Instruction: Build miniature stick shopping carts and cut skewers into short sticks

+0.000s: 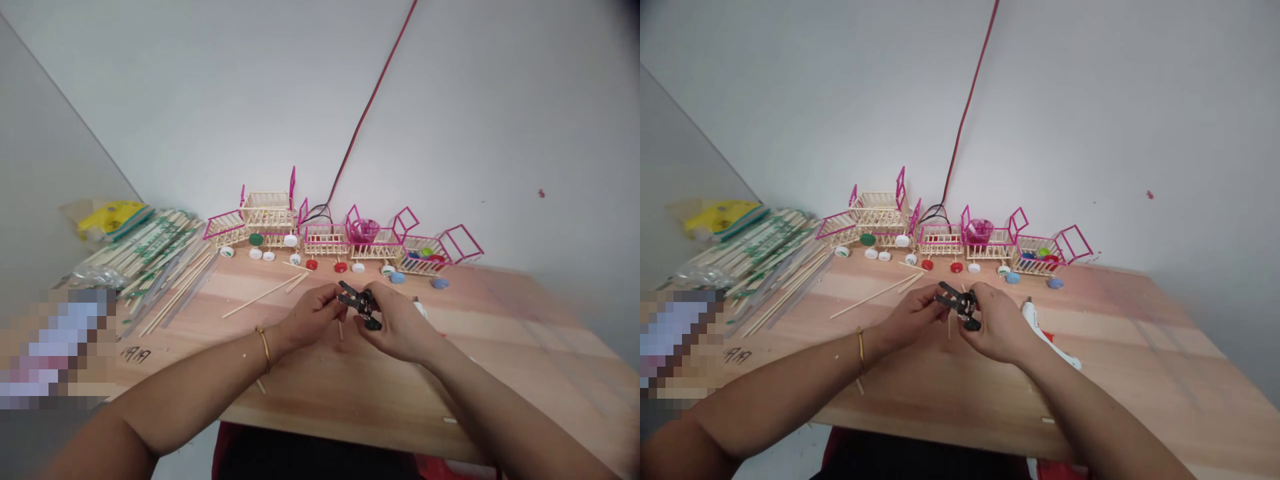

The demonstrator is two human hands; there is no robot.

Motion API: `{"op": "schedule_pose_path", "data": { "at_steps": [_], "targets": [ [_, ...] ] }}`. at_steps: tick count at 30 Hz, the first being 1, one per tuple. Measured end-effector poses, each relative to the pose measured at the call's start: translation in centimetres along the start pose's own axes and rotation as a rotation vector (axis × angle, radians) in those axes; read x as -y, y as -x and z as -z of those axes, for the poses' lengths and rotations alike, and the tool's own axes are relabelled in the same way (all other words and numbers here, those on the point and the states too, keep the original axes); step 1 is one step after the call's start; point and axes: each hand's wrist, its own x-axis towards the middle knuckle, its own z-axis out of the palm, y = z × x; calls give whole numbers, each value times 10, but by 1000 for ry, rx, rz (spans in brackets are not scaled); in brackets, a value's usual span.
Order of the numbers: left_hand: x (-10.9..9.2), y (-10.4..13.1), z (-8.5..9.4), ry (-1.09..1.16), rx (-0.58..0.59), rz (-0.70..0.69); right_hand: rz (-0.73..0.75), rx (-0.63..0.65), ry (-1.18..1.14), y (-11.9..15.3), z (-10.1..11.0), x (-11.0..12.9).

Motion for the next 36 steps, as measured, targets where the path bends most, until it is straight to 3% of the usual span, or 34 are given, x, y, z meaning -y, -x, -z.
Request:
{"op": "schedule_pose_path", "data": {
  "at_steps": [10,17,24,30,36],
  "targets": [
    [0,0,0,-87,-48,5,-6,42,-33,-1,-10,-3],
    [4,-2,1,72,-25,47,12,14,-33,-3,-18,-12],
    [8,-3,4,18,-7,18,105,-73,-11,-7,-23,-15],
    [9,-3,5,-95,57,-32,133,-42,-22,-5,-22,-15],
    [11,-1,3,-95,41,-3,74,20,-37,-4,-23,-17]
  ]
}}
